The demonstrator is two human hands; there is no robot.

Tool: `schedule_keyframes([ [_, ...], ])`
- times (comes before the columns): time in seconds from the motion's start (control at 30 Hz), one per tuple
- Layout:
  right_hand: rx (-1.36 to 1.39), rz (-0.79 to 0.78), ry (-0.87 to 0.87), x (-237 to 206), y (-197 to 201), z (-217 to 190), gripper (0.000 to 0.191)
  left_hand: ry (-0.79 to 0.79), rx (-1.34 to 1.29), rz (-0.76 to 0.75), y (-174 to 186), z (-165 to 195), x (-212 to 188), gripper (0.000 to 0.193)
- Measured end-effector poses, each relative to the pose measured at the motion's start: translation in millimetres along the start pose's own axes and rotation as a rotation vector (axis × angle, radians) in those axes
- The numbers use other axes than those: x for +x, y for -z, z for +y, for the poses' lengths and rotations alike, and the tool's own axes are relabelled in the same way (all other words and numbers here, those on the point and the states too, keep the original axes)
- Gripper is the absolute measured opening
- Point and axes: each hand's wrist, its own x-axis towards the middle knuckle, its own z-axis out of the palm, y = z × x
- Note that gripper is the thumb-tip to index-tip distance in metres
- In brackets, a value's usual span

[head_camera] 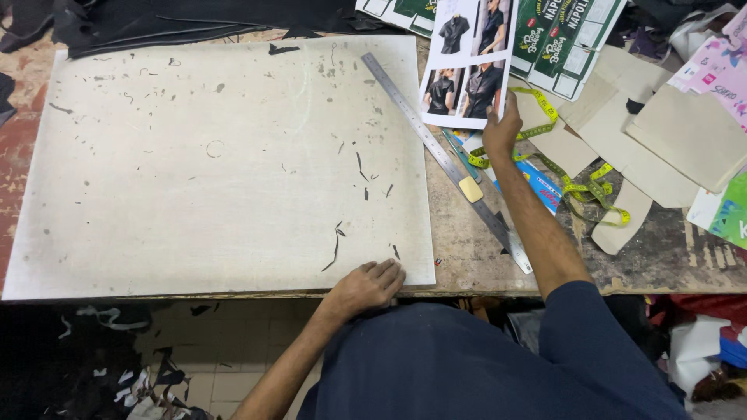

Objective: The person lays out a large piece of black fabric on a work table, places a printed reference sheet and a cardboard pattern on top, and uses a ruler and cutting tool to trace and cut the fabric into a garment shape.

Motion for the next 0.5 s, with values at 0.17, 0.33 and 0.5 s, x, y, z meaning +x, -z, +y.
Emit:
schedule_keyframes([
  [0.17,0.035,-0.077,-0.075,-2.1,-0.7,13.9,0.044,-0.032,-0.043,0.072,-2.8,6.0,-2.7,0.033],
  [0.33,-0.017,-0.086,-0.132,-3.8,-7.0,16.0,0.049,-0.006,-0.050,0.041,-1.8,5.4,-1.2,0.032],
  [0.5,-0.105,-0.066,-0.022,-19.9,12.6,3.1,0.066,0.194,-0.287,0.070,4.2,4.6,-4.0,0.033],
])
